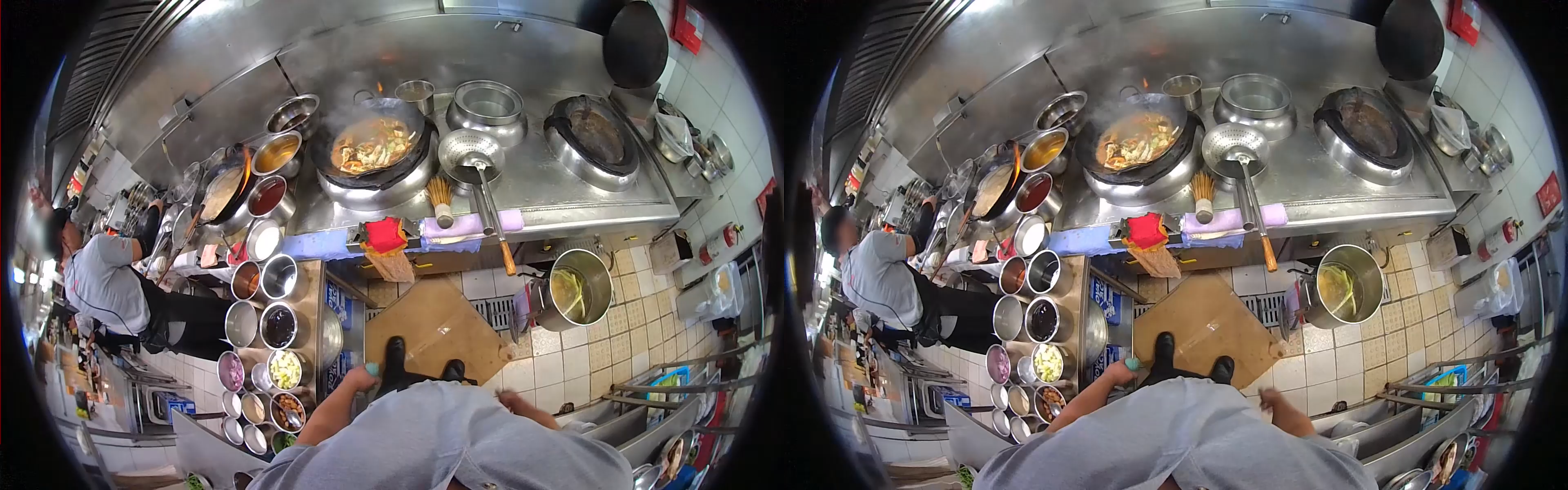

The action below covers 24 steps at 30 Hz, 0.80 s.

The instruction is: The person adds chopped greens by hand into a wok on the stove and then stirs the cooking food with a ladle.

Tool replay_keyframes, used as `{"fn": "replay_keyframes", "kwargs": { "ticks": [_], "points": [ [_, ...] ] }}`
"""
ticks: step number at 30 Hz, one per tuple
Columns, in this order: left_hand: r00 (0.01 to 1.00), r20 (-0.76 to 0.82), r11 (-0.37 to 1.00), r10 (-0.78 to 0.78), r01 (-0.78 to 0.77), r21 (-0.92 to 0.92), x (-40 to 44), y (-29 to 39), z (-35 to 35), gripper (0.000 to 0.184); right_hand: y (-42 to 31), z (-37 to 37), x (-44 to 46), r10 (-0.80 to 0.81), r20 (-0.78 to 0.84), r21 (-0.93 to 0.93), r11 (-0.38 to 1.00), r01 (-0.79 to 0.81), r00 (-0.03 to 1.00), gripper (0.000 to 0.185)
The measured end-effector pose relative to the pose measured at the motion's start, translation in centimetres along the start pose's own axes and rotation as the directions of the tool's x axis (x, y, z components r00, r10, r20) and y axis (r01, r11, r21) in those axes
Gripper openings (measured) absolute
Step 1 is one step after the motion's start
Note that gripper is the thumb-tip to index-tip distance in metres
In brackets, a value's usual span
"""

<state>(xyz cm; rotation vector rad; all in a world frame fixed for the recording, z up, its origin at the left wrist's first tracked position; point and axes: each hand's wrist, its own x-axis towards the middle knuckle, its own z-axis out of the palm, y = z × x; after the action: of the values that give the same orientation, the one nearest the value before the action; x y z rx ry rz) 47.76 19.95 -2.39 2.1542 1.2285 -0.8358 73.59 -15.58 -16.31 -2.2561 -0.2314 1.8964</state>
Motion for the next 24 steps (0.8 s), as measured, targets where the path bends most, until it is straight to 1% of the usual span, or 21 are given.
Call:
{"fn": "replay_keyframes", "kwargs": {
  "ticks": [1,2,3,5,6,7,8,9,10,11,12,13,14,16,17,18,19,21,22,23,24],
  "points": [
    [1.0,0.023,0.999,0.02,-0.021,0.041,-0.7,0.1,-0.5,0.055,2.4,1.4,-0.7,-0.24,0.055,-0.053,0.969,0.243,0.969,0.048],
    [0.995,0.099,0.999,-0.027,0.023,0.046,-1.3,0.3,-0.9,0.058,5.2,2.8,-0.9,-0.465,0.107,-0.083,0.877,0.474,0.879,0.045],
    [0.995,0.098,0.998,-0.021,0.015,0.054,-0.8,-0.5,0.0,0.058,6.6,4.3,-0.1,-0.474,0.059,-0.02,0.88,0.475,0.879,0.042],
    [0.996,0.065,0.999,-0.052,0.053,-0.011,1.2,-2.8,2.6,0.059,7.8,6.5,2.0,-0.482,-0.041,0.105,0.869,0.484,0.875,0.038],
    [0.996,0.081,0.996,-0.027,0.02,0.088,2.1,-3.5,3.6,0.062,8.0,6.9,2.4,-0.479,-0.069,0.141,0.864,0.484,0.875,0.037],
    [0.996,0.084,0.995,-0.021,0.013,0.096,2.1,-3.6,3.6,0.062,7.4,7.1,2.0,-0.476,-0.097,0.176,0.856,0.486,0.874,0.036],
    [0.996,0.093,0.995,-0.017,0.008,0.1,2.1,-3.5,3.7,0.061,5.5,6.1,0.2,-0.208,-0.075,0.345,0.912,0.221,0.975,0.03],
    [0.995,0.102,0.995,-0.012,0.002,0.102,1.8,-3.4,4.0,0.061,3.3,4.7,-1.8,0.07,-0.005,0.492,0.869,-0.058,0.998,0.025],
    [0.999,0.046,0.997,0.001,-0.005,0.079,2.3,-3.5,4.7,0.059,2.6,3.9,-1.4,0.018,-0.066,0.494,0.869,0.017,0.998,0.025],
    [0.999,0.048,0.997,0.008,-0.012,0.082,1.8,-3.0,4.5,0.059,1.6,3.0,-0.4,-0.036,-0.13,0.491,0.866,0.096,0.991,0.025],
    [0.998,0.047,0.998,0.033,-0.035,0.054,0.7,-1.8,3.4,0.058,0.3,2.2,0.2,-0.051,-0.191,0.572,0.806,0.153,0.98,0.025],
    [0.997,0.044,0.998,0.057,-0.059,0.027,0.0,-1.0,2.6,0.057,-0.7,1.2,1.6,-0.097,-0.238,0.545,0.811,0.216,0.966,0.027],
    [0.997,0.045,0.997,0.065,-0.066,0.029,0.2,-0.8,2.7,0.057,-2.6,0.2,0.6,-0.14,-0.309,0.471,0.837,0.279,0.941,0.028],
    [0.984,0.118,0.99,0.132,-0.137,0.032,0.9,-0.8,3.2,0.058,-4.7,-1.2,2.2,-0.359,-0.504,0.155,0.857,0.492,0.786,0.028],
    [0.983,0.118,0.989,0.138,-0.143,0.035,1.1,-1.1,3.7,0.058,-6.3,-1.6,0.6,-0.371,-0.495,0.197,0.832,0.518,0.786,0.027],
    [0.978,0.095,0.983,0.185,-0.186,-0.003,1.4,-1.5,4.5,0.058,-8.5,-1.4,-2.1,-0.384,-0.486,0.238,0.806,0.542,0.785,0.027],
    [0.971,0.07,0.973,0.229,-0.227,-0.043,1.3,-1.9,5.2,0.058,-9.5,-0.8,-2.3,-0.382,-0.488,0.238,0.807,0.541,0.785,0.027],
    [0.978,0.051,0.976,0.204,-0.199,-0.083,0.0,-2.6,6.4,0.058,-10.2,0.8,-1.0,-0.368,-0.516,0.331,0.748,0.576,0.774,0.014],
    [0.984,0.032,0.978,0.176,-0.171,-0.123,-0.6,-3.2,7.0,0.057,-10.3,1.9,0.7,-0.368,-0.513,0.329,0.75,0.574,0.776,0.014],
    [0.984,0.034,0.978,0.174,-0.169,-0.124,-1.1,-3.9,7.7,0.057,-9.1,3.3,5.8,-0.506,-0.345,0.415,0.673,0.612,0.791,0.013],
    [0.985,0.077,0.985,0.157,-0.151,-0.085,-1.6,-4.8,8.8,0.057,-8.4,5.1,6.6,-0.585,-0.24,0.413,0.661,0.627,0.775,0.012]
  ]
}}
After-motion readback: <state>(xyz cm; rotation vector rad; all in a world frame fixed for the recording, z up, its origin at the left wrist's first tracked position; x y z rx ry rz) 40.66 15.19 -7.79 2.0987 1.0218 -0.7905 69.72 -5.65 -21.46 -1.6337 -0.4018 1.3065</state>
